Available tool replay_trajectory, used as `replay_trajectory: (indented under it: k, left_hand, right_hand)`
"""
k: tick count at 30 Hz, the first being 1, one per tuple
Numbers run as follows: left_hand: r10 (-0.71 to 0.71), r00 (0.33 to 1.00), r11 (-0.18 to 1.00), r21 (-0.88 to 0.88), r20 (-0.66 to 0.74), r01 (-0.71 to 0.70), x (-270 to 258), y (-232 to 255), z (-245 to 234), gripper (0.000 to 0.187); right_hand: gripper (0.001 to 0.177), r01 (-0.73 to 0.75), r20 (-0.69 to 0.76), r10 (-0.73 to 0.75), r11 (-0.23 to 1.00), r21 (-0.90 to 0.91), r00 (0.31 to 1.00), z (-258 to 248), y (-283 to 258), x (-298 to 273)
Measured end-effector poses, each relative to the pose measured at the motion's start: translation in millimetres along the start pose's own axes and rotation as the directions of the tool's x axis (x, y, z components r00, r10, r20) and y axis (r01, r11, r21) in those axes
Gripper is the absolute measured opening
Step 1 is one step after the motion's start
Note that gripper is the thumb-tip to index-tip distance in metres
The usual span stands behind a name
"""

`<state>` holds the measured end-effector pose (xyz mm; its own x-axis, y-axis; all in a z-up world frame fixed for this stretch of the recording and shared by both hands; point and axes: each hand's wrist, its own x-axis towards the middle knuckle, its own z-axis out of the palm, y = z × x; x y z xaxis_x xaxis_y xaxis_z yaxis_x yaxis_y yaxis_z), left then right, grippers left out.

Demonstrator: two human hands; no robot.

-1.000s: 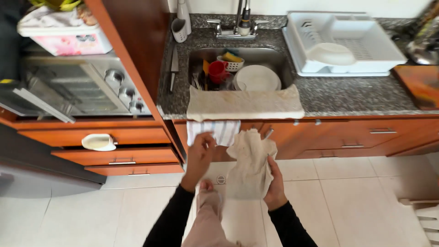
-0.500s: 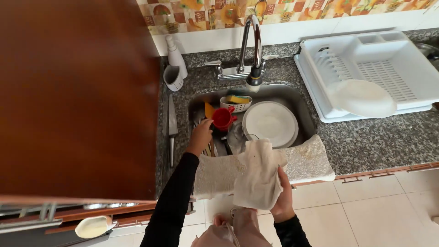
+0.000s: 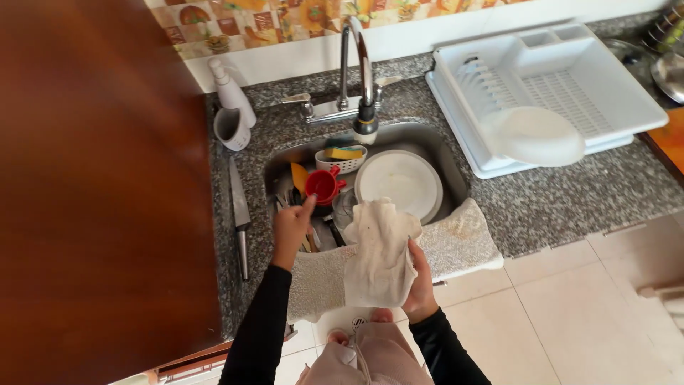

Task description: Moving chairs, wiping the dining table with a cloth, and setting items like a cutting board.

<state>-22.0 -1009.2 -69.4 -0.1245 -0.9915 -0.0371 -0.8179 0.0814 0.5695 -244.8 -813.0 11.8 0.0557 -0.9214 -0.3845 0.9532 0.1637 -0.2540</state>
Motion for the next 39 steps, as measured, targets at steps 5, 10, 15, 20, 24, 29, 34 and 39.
replay_trajectory:
  k: [5,10,15,20,24,29,34,39]
  left_hand:
    - [0.311,0.795,0.516,-0.795,0.521,0.319,-56.7,71.7,5.5,0.044]
    - [0.396,0.857,0.395,-0.903,0.331,0.166,-75.3,95.2,17.9,0.033]
    - [0.346,0.931,0.613,-0.78,0.116,-0.13,-74.2,104.9,42.8,0.031]
    - [0.67,0.701,0.554,-0.793,0.245,-0.252,-124.7,253.4,1.9,0.034]
    - [0.86,0.423,0.42,-0.868,0.287,-0.265,-157.3,347.6,36.8,0.037]
    - [0.934,0.356,0.211,-0.856,0.034,-0.473,-187.8,444.8,109.5,0.034]
    - [0.873,0.459,0.363,-0.85,0.167,-0.382,-202.8,487.2,193.6,0.03]
    - [0.855,0.482,0.368,-0.88,0.193,-0.3,-195.7,522.2,205.0,0.026]
  right_hand:
    - [0.065,0.039,0.003,-0.039,0.999,-0.027,0.999,-13.5,3.9,-15.1]
    - [0.054,0.2,-0.082,-0.219,0.961,-0.192,0.972,-58.8,-8.2,-38.7]
    - [0.045,0.402,-0.004,-0.482,0.736,-0.545,0.876,-117.3,-42.2,-87.8]
    - [0.056,0.297,0.005,-0.369,0.74,-0.603,0.929,-120.9,-91.4,-144.9]
    - [0.056,0.447,0.025,-0.501,0.747,-0.493,0.865,-135.2,-151.0,-193.2]
    - [0.059,0.561,-0.088,-0.666,0.686,-0.463,0.741,-192.0,-238.9,-257.7]
    - [0.056,0.519,-0.099,-0.637,0.7,-0.491,0.765,-223.8,-321.3,-302.4]
    - [0.051,0.455,-0.125,-0.571,0.751,-0.478,0.811,-238.9,-389.8,-295.4]
